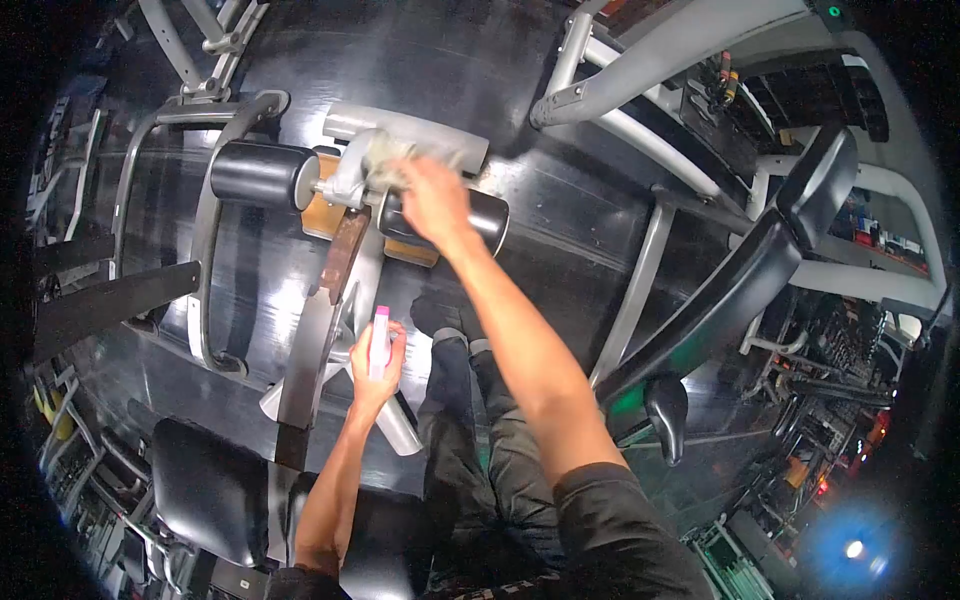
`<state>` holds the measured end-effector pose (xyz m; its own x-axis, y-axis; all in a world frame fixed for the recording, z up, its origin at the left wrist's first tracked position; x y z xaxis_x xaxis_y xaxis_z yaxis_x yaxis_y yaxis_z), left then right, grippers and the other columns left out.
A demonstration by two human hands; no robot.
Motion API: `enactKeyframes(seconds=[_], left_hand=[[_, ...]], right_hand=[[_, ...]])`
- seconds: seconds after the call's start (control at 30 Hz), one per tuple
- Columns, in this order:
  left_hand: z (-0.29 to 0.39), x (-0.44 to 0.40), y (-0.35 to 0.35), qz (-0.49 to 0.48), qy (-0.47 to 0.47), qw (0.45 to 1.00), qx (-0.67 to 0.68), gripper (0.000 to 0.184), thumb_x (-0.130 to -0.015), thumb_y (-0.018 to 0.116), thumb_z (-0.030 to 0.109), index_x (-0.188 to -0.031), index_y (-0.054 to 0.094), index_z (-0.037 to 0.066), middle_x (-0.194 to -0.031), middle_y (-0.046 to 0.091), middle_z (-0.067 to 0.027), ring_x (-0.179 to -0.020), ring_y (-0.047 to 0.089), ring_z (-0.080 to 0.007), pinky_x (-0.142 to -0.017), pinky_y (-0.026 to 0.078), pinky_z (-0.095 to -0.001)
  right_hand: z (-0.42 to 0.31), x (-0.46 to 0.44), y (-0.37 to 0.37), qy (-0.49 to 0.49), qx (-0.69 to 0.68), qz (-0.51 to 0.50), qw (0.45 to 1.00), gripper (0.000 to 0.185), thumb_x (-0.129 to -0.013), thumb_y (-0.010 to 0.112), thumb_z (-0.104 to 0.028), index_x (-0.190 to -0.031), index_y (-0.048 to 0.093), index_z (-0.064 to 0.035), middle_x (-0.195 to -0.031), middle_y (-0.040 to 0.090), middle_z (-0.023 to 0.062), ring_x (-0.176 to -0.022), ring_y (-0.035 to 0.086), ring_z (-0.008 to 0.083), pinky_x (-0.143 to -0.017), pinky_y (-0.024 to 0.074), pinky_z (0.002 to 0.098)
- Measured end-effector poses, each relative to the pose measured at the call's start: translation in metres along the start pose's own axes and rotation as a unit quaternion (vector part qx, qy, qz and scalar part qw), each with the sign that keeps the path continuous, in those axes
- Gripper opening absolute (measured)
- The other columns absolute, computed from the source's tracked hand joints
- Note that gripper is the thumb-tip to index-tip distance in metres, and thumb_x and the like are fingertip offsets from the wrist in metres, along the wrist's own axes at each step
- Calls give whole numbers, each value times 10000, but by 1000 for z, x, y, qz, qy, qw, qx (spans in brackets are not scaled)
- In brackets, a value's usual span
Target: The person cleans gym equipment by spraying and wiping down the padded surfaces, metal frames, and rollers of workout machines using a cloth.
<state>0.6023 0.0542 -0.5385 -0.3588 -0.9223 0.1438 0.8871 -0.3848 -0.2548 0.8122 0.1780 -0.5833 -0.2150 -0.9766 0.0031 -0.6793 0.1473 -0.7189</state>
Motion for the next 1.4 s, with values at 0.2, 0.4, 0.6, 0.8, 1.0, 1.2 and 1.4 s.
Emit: enactKeyframes(seconds=[0.2,0.4,0.6,0.8,1.0,1.2,1.4], left_hand=[[-5,2,0,-16,-40,999,20,99,-861,649,7,-958,635,19,-804,665,-43,-640,574,-84,-596,466,-255],[6,-5,-8,1,4,1000,1,109,-844,659,-2,-951,647,17,-806,679,-70,-652,619,-109,-614,484,-259],[6,-5,-7,8,-6,999,41,111,-819,668,-20,-928,649,-9,-830,692,-107,-720,677,-170,-671,526,-297],[4,-4,-6,-12,-1,1000,27,131,-792,690,19,-904,624,2,-793,633,-147,-701,657,-304,-618,506,-352],[11,-6,-6,-55,19,998,2,141,-796,670,-12,-931,636,-26,-833,667,-143,-751,688,-261,-681,525,-325],[3,-4,-3,-51,-11,999,3,142,-790,673,-22,-928,643,-23,-819,665,-140,-744,690,-263,-680,525,-327],[2,-3,-3,-69,-15,997,16,164,-796,686,-8,-951,637,-23,-835,665,-155,-773,693,-293,-685,525,-333]], right_hand=[[-9,39,-9,-29,91,55,994,529,-669,641,33,-1159,621,-167,-1170,594,116,-1156,546,330,-993,440,444],[49,127,-71,121,151,28,981,490,-744,589,30,-1198,596,-153,-1265,569,162,-1172,551,364,-971,474,426],[128,145,-86,317,4,164,934,302,-962,531,-172,-1248,526,-75,-1150,640,235,-1115,605,409,-905,471,434],[23,40,-66,22,5,266,964,486,-791,506,91,-1248,569,-59,-1210,584,180,-1186,540,352,-1015,417,428],[-19,-3,33,-8,170,37,985,464,-727,655,-17,-1171,604,-143,-1168,574,132,-1135,534,343,-967,432,445],[10,65,-21,-13,195,42,980,575,-653,618,51,-1192,599,-149,-1241,554,187,-1186,520,381,-1010,436,448],[98,128,-77,171,54,69,981,378,-833,561,32,-1193,565,-83,-1190,598,199,-1125,570,411,-935,480,438]])
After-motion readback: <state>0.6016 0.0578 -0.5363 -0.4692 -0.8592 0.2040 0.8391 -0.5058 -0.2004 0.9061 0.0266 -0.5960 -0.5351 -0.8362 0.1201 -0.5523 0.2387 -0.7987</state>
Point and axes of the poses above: each hand's wrist, its own x-axis away from the middle knuckle, its own y-axis out of the palm, z = x × y, the point moved 6 cm from there along -x, towards the middle knuckle
